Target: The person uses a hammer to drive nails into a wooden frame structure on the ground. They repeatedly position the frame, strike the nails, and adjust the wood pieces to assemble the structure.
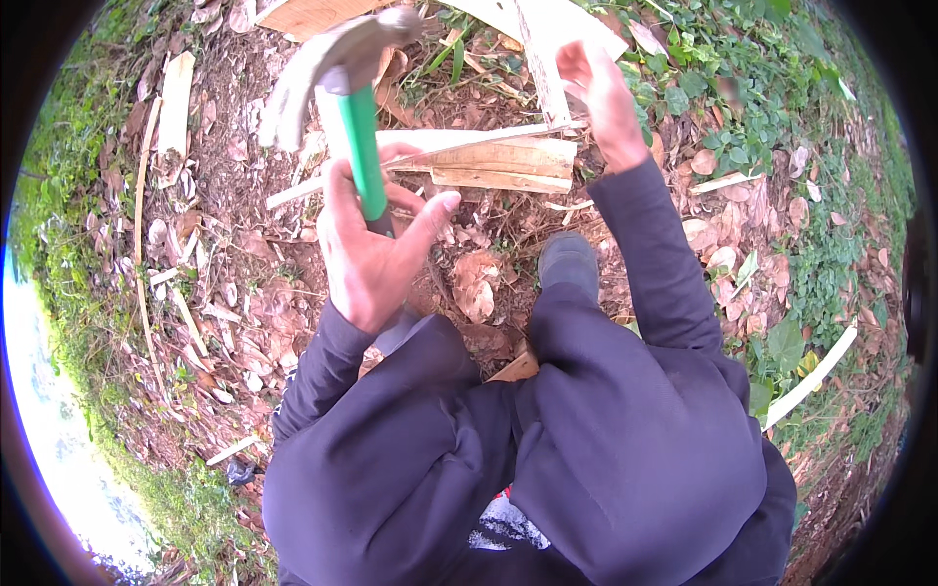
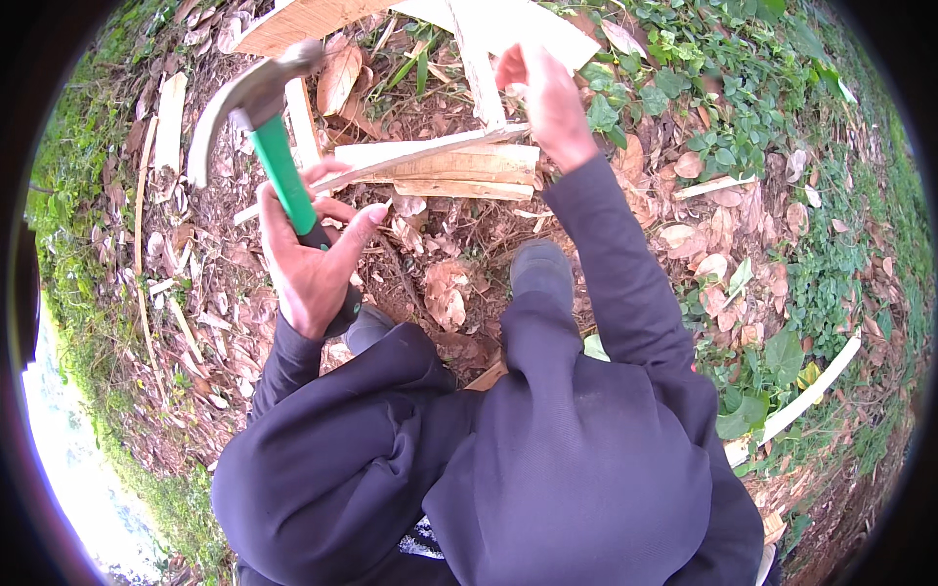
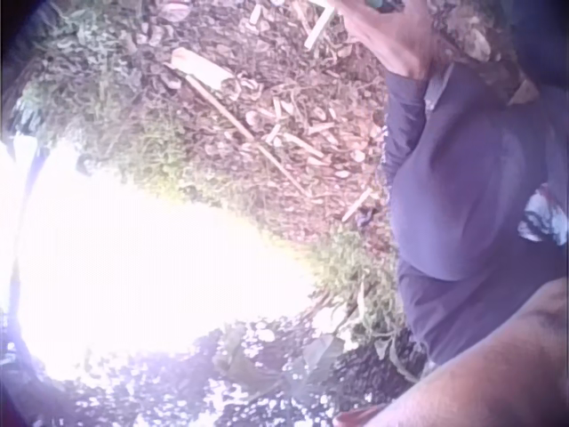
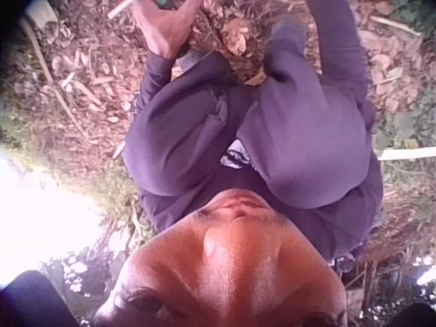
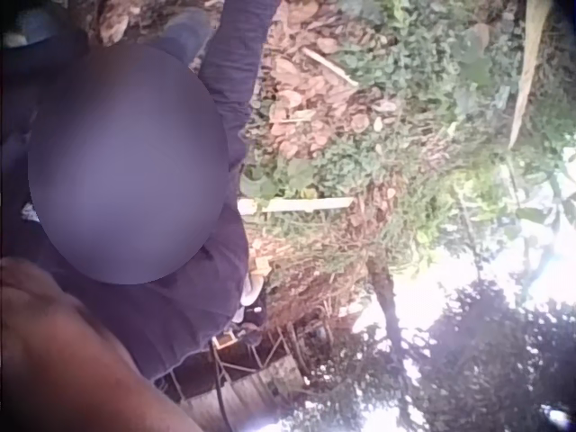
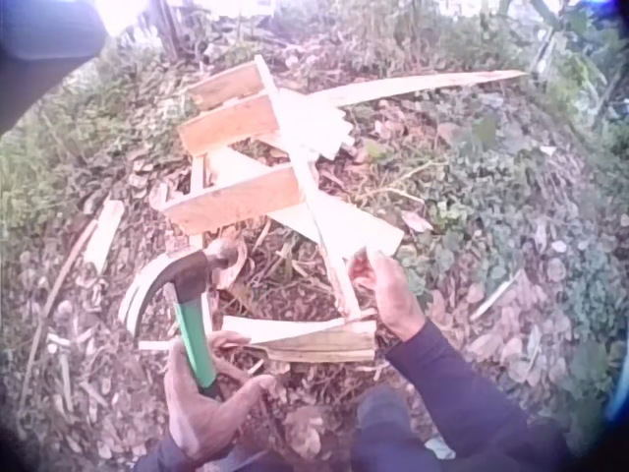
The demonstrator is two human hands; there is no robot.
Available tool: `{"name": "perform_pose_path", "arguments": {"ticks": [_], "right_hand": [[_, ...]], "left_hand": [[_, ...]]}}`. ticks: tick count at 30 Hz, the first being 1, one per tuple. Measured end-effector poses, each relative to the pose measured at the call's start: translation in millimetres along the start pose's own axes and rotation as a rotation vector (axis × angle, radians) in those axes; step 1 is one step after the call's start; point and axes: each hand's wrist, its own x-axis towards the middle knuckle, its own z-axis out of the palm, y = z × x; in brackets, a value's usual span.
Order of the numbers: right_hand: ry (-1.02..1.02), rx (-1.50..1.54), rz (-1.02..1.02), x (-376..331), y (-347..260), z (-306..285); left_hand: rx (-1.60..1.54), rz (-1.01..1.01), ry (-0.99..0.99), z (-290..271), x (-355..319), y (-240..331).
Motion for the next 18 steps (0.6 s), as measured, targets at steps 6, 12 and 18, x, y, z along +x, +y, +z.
{"name": "perform_pose_path", "arguments": {"ticks": [6, 12, 18], "right_hand": [[-0.396, -0.348, 0.052, -79.0, 45.2, -63.2], [-0.402, -0.065, 0.047, -89.3, 65.2, -53.1], [-0.378, -0.509, -0.179, -97.4, 70.7, -51.0]], "left_hand": [[0.158, -0.069, -0.066, -11.6, 25.3, -1.1], [0.224, -0.113, 0.002, -8.9, 21.5, -28.0], [0.296, -0.119, 0.073, -36.6, -15.4, -48.5]]}}
